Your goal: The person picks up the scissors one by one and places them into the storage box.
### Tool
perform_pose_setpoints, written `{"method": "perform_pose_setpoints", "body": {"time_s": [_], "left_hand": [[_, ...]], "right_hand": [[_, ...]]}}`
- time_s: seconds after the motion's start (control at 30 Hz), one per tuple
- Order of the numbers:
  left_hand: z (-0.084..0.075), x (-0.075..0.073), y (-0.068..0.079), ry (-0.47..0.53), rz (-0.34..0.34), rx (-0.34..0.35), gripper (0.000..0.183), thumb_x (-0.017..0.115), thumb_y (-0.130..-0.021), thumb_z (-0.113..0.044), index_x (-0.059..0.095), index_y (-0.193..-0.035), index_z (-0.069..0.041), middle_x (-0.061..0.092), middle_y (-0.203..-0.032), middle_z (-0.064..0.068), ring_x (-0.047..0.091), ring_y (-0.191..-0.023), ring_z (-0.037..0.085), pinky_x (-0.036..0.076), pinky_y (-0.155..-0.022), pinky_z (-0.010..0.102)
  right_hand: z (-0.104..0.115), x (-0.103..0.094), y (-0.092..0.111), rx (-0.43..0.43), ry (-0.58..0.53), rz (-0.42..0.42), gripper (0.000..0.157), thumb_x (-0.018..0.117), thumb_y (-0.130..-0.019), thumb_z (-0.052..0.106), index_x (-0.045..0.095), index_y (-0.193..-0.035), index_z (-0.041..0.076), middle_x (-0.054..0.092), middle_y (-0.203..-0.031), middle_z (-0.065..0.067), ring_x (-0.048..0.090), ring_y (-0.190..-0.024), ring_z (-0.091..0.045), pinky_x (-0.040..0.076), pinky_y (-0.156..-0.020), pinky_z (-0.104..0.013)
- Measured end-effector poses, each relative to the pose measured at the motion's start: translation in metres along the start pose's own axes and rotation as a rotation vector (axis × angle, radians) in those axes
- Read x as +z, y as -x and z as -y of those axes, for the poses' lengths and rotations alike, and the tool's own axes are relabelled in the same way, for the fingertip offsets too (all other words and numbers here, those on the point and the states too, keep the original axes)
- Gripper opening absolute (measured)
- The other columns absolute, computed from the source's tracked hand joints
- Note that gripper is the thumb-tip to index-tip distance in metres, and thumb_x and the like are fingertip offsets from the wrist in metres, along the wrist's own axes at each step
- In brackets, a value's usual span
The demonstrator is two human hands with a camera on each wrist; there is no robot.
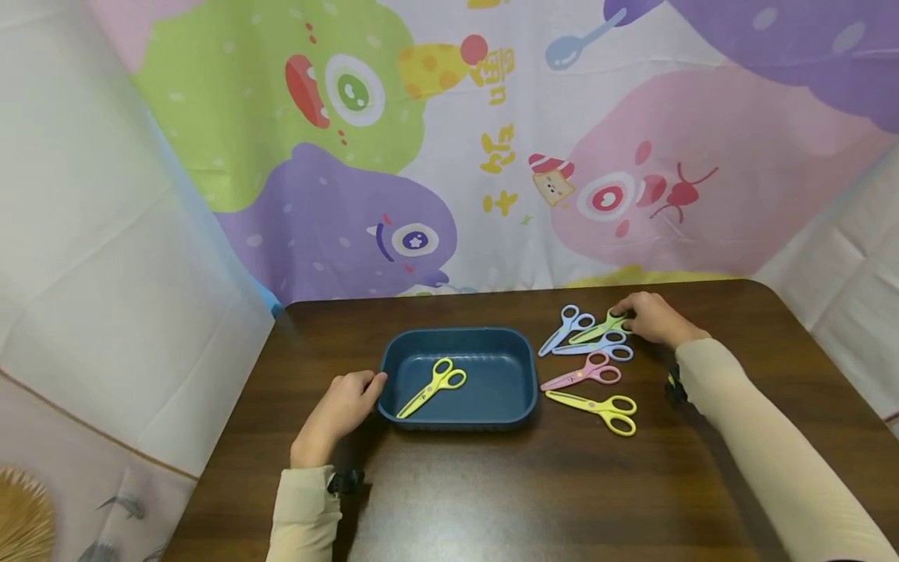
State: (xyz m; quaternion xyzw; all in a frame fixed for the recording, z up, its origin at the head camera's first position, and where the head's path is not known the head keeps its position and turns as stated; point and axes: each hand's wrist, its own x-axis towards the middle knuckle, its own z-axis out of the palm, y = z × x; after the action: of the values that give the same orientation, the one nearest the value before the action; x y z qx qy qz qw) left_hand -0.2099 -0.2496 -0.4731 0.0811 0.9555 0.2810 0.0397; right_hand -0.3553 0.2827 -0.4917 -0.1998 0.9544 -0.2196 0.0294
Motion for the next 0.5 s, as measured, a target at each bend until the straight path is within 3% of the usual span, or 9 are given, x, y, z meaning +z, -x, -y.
{"method": "perform_pose_setpoints", "body": {"time_s": [0.5], "left_hand": [[0.0007, 0.0013, -0.0025, -0.003, 0.004, 0.002, 0.042, 0.049, -0.110, -0.029, 0.048, -0.072, -0.010, 0.041, -0.061, 0.001, 0.039, -0.054, 0.015, 0.035, -0.057, 0.029]], "right_hand": [[-0.0102, -0.0010, 0.0048, 0.009, 0.009, -0.001, 0.019, 0.067, -0.087, -0.012, 0.074, -0.104, -0.009, 0.073, -0.109, -0.027, 0.063, -0.112, -0.049, 0.048, -0.097, -0.061]]}}
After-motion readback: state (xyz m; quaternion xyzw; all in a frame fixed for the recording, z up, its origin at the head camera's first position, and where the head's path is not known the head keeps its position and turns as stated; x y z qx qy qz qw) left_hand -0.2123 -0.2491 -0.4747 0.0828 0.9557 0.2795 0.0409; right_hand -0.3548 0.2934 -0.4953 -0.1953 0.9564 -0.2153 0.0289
